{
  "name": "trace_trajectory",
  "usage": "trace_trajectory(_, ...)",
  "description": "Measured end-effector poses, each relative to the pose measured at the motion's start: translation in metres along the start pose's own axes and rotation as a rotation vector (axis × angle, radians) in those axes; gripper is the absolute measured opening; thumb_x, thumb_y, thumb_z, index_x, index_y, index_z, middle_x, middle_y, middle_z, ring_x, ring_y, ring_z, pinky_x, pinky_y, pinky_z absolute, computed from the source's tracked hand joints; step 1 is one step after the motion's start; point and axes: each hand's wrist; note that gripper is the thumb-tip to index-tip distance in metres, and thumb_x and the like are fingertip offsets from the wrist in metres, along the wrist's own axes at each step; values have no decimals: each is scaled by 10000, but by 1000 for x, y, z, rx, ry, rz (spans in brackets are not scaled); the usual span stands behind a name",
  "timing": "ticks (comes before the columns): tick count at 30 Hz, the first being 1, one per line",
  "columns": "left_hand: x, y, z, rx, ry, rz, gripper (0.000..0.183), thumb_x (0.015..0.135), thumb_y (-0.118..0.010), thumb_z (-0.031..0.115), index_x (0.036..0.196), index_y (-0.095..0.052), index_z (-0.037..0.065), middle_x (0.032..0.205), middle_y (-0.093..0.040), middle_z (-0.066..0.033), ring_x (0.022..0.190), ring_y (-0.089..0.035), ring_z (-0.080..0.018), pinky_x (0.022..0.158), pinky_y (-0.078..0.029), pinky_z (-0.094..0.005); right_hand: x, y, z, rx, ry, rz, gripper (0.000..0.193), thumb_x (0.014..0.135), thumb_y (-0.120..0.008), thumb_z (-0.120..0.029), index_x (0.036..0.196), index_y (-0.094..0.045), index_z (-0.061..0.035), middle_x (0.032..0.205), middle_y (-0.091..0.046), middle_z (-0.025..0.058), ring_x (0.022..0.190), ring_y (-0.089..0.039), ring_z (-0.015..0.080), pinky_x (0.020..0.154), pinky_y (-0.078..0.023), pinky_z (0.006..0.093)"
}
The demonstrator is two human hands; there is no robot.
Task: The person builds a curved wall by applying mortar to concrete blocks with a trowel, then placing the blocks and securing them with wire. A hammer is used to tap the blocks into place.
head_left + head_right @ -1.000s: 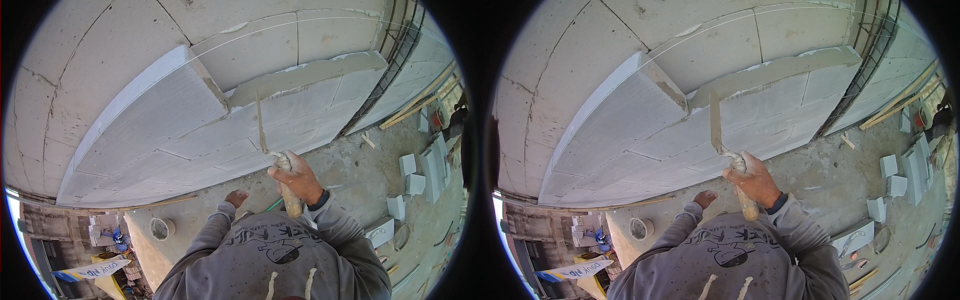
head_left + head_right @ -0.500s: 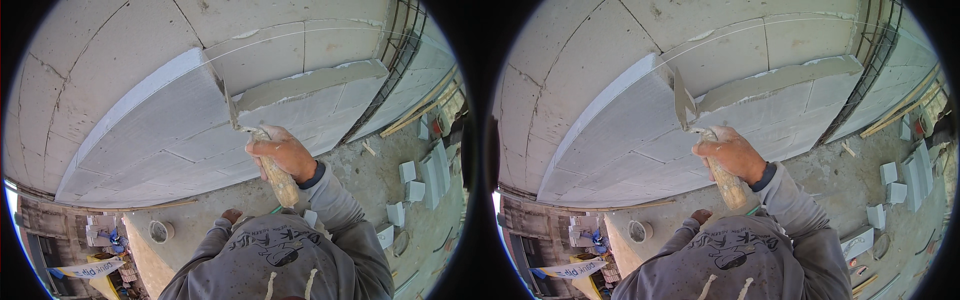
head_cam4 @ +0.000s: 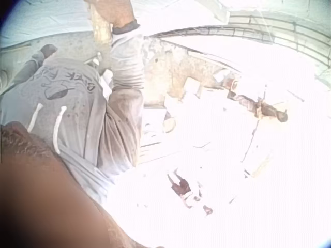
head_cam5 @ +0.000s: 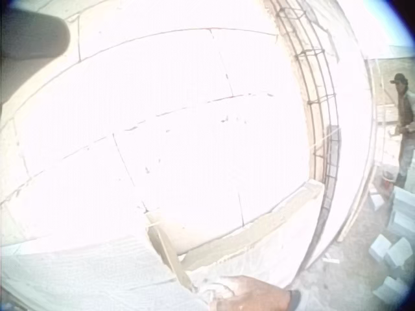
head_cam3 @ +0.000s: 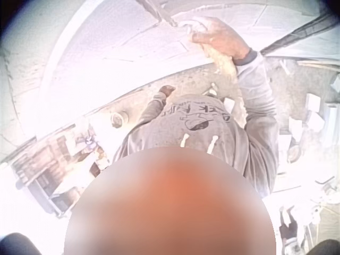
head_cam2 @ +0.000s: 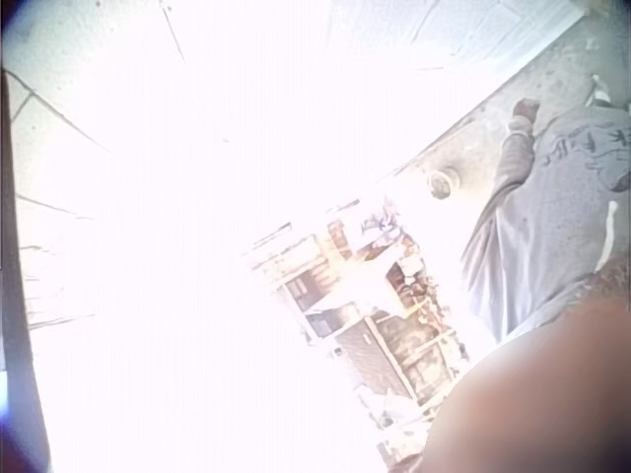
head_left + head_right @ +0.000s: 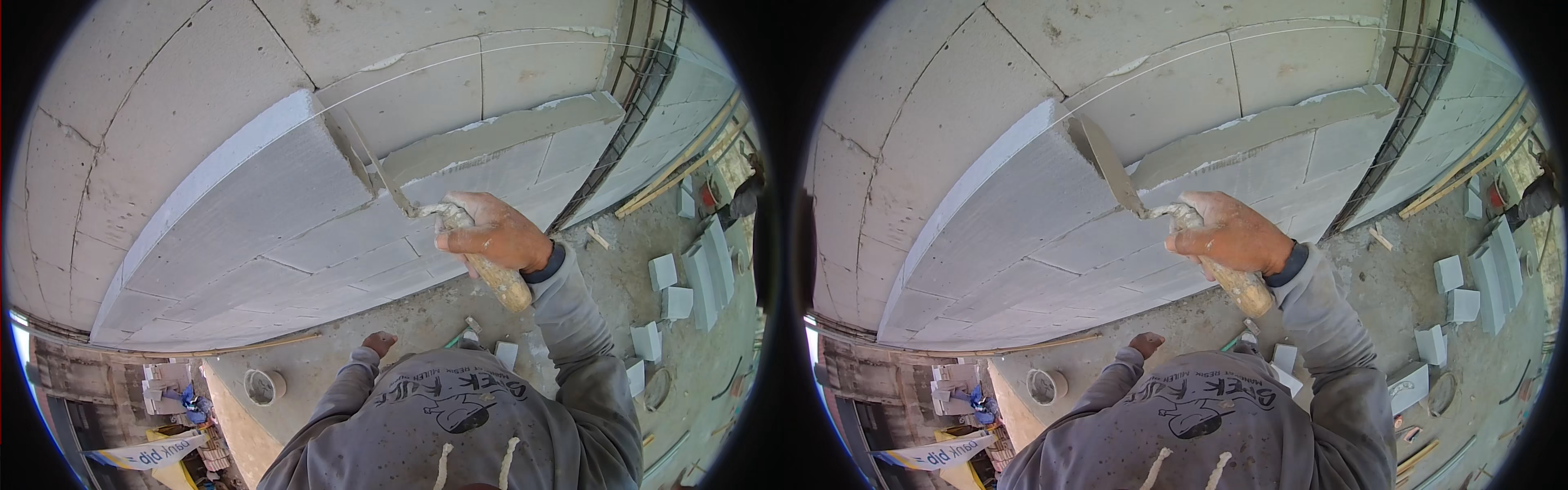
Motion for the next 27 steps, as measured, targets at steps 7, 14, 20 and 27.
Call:
trace_trajectory(7, 4, -6, 12, -38, -31, 34, 440, 846, -593, 443, 1022, -667, 46, 849, -679, -82, 791, -629, -196, 743, -483, -338, 47, -28, 10, -245, 224, 131, 319, 791, -618, -247, 905, -508, 30, 691, -548, 113, 588, -555, 226, 578, -467, 338)
trace_trajectory(14, -5, -20, -4, 88, 70, -64, 452, 850, -543, 469, 1011, -690, 73, 1029, -671, -160, 1020, -609, -320, 904, -451, -379, -7, -10, 46, -316, 159, 54, 324, 771, -609, -232, 887, -497, 50, 772, -572, 207, 739, -573, 328, 708, -465, 413)
trace_trajectory(20, 2, -9, 24, 187, -34, -33, 424, 855, -548, 447, 1007, -689, 76, 1033, -670, -154, 1018, -611, -317, 893, -458, -380, 44, 12, 9, -130, 30, 11, 264, 768, -611, -174, 906, -516, 30, 713, -563, 113, 517, -555, 182, 482, -462, 319)
trace_trajectory(27, -23, -34, 33, -89, 32, 15, 420, 836, -588, 425, 1049, -672, 72, 1030, -665, -184, 999, -624, -316, 884, -471, -371, 35, 13, 46, -290, -32, -71, 482, 798, -634, -186, 1157, -474, 93, 706, -570, 85, 491, -556, 136, 480, -482, 290)
Point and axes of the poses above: each hand's wrist, its own x-axis towards the middle knuckle, its own y-axis out of the back of the hand, z = x × y
